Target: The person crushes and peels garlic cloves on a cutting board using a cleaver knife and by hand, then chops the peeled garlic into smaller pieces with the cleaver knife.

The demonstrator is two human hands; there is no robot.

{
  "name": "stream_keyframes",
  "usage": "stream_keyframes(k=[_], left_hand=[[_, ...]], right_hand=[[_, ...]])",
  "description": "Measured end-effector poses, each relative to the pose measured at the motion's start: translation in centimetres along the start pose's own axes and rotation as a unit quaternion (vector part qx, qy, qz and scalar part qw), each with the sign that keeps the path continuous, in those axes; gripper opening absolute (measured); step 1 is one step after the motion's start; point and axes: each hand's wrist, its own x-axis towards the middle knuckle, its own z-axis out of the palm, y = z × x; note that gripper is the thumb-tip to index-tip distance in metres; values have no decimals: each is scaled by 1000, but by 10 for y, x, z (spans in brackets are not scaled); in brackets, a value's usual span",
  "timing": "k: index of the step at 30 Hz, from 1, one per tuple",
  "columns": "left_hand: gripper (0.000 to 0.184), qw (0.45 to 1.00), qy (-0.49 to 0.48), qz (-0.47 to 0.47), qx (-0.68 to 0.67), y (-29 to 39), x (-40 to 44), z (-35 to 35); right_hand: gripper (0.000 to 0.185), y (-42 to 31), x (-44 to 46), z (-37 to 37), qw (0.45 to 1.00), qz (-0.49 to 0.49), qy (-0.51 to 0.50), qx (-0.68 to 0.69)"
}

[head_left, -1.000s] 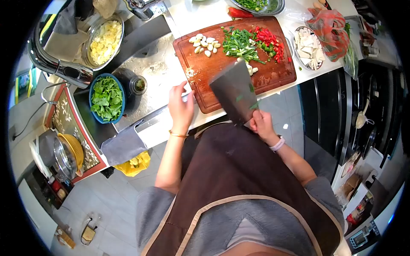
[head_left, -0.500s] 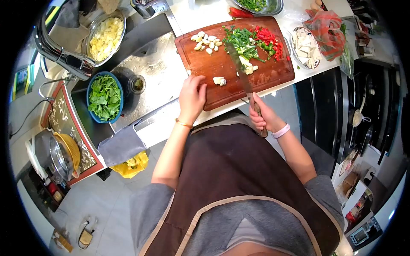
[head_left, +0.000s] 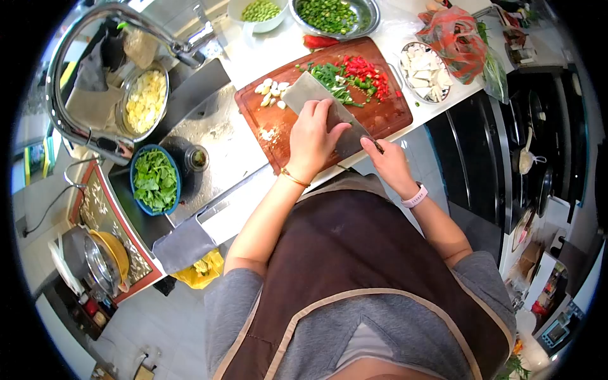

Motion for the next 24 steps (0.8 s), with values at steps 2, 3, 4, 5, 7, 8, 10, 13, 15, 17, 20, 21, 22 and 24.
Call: stream_keyframes(k=[2, 3, 4, 5, 7, 8, 10, 13, 15, 17, 20, 21, 22, 24], left_hand=[[34, 999, 27, 26, -28, 8, 12, 16], [34, 999, 25, 32, -28, 8, 18, 23], [29, 998, 24, 52, -27, 7, 24, 31], [25, 997, 24, 75, -25, 6, 32, 39], [16, 995, 29, 88, -38, 8, 47, 52], [14, 996, 28, 85, -10, 8, 53, 57], [10, 993, 44, 101, 34, -7, 70, 66], [6, 993, 79, 60, 64, -46, 91, 69], [4, 995, 28, 14, 98, -59, 91, 63], [7, 992, 1, 0, 124, -60, 81, 56], [22, 969, -9, 169, 179, -49, 55, 39], [18, 969, -84, 178, 152, -36, 35, 33], [16, 965, -213, 113, 105, -24, 14, 29], [11, 896, -316, 282, 133, -27, -25, 38]], right_hand=[[55, 4, 6, -6, 1000, -8, 25, 3], [55, 6, 11, -8, 999, -6, 39, -3], [55, 7, 16, -12, 999, -2, 50, -9], [55, 6, 21, -14, 998, -2, 55, -5], [57, 7, 31, -19, 997, -9, 79, 6], [57, 12, 35, -22, 997, -5, 80, 8], [58, 23, 47, -23, 993, -17, 101, 59], [58, 39, 60, -37, 987, 38, 131, 80], [56, 49, 59, -49, 977, 76, 144, 137], [55, 55, 58, -57, 967, 75, 158, 185], [54, 60, 50, -65, 960, 100, 144, 220], [54, 59, 47, -65, 955, 110, 140, 236], [53, 57, 44, -64, 949, 117, 139, 259], [53, 60, 40, -61, 950, 117, 133, 258]])
